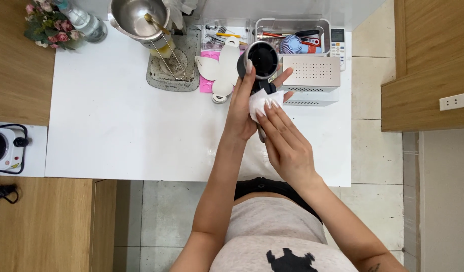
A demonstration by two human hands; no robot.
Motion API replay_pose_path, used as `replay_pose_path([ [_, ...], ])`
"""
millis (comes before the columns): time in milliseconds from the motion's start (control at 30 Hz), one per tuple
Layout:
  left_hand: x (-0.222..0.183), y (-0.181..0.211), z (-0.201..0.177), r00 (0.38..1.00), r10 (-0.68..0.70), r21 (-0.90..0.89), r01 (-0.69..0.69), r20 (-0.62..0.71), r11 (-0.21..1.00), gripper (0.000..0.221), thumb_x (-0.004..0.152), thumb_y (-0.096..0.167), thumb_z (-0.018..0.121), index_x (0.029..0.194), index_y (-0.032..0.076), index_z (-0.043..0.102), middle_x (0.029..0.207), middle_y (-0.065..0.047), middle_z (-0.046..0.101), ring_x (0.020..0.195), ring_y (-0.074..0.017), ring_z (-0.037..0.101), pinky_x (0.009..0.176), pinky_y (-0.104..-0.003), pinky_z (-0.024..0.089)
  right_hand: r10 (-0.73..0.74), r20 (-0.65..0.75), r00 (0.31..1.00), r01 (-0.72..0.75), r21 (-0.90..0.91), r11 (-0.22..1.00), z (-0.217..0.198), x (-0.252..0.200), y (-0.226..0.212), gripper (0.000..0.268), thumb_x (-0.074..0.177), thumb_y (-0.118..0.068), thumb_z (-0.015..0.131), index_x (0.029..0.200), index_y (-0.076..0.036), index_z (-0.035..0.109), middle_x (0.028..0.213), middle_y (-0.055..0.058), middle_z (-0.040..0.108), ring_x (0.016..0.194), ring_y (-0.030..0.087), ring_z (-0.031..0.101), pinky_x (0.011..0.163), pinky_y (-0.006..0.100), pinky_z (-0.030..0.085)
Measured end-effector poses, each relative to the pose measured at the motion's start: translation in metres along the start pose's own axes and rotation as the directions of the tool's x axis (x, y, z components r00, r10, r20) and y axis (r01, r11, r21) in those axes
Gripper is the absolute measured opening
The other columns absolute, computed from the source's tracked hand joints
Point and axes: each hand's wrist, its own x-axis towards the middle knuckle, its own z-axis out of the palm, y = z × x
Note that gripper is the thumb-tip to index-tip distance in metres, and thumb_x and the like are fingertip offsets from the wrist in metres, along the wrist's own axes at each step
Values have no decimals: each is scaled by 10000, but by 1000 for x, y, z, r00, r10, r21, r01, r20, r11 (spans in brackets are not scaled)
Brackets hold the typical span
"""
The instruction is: Organizing finished candles on a shelf and cleaning equipment in a production area.
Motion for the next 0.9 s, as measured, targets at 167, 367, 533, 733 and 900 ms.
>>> replay_pose_path([
  [167, 4, -3, -2, 997, -64, -59, 61, -46, 996, 641, 1097, 523, 411, 1401, -40, 462, 1370, -232, 568, 1329, -328, 604, 979, -475, 615, 49, 42, 998, -53, 96, 994, -16, 30, -12, 505, 900, 108, 601, 1398, 31, 615, 1489, 204, 570, 1419, 362, 529, 1162, 453, 481],
  [367, 6, 11, -16, 999, 44, -184, -37, 32, 982, 625, 1163, 516, 372, 1445, -32, 472, 1393, -202, 584, 1391, -318, 569, 1018, -441, 586, -65, 49, 997, 63, 47, 997, -4, 2, -11, 397, 990, 57, 628, 1382, -7, 632, 1466, 158, 605, 1407, 326, 562, 1176, 427, 492],
  [533, 2, 5, 0, 997, -40, -194, 51, 60, 980, 529, 1102, 485, 322, 1468, 126, 453, 1358, -149, 577, 1367, -323, 532, 987, -492, 604, -52, 33, 998, 51, 51, 997, -16, 41, -20, 373, 989, 38, 638, 1361, 19, 637, 1457, 157, 600, 1413, 334, 541, 1188, 455, 458],
  [733, 7, 5, -13, 988, 129, -321, -97, 82, 942, 616, 1185, 526, 317, 1463, 1, 483, 1403, -188, 561, 1462, -336, 499, 1092, -549, 576, -46, 62, 997, 43, 55, 998, -13, 13, -23, 394, 960, 25, 641, 1353, -4, 649, 1450, 164, 603, 1424, 334, 532, 1175, 466, 480],
  [900, -5, 5, 17, 988, 152, -102, -151, 10, 983, 620, 1179, 498, 291, 1560, 22, 404, 1492, -159, 519, 1522, -361, 455, 1255, -554, 435, 130, -90, 987, -124, 70, 990, -14, 38, -21, 405, 1019, 66, 630, 1422, 46, 602, 1494, 211, 571, 1433, 353, 539, 1182, 445, 484],
])
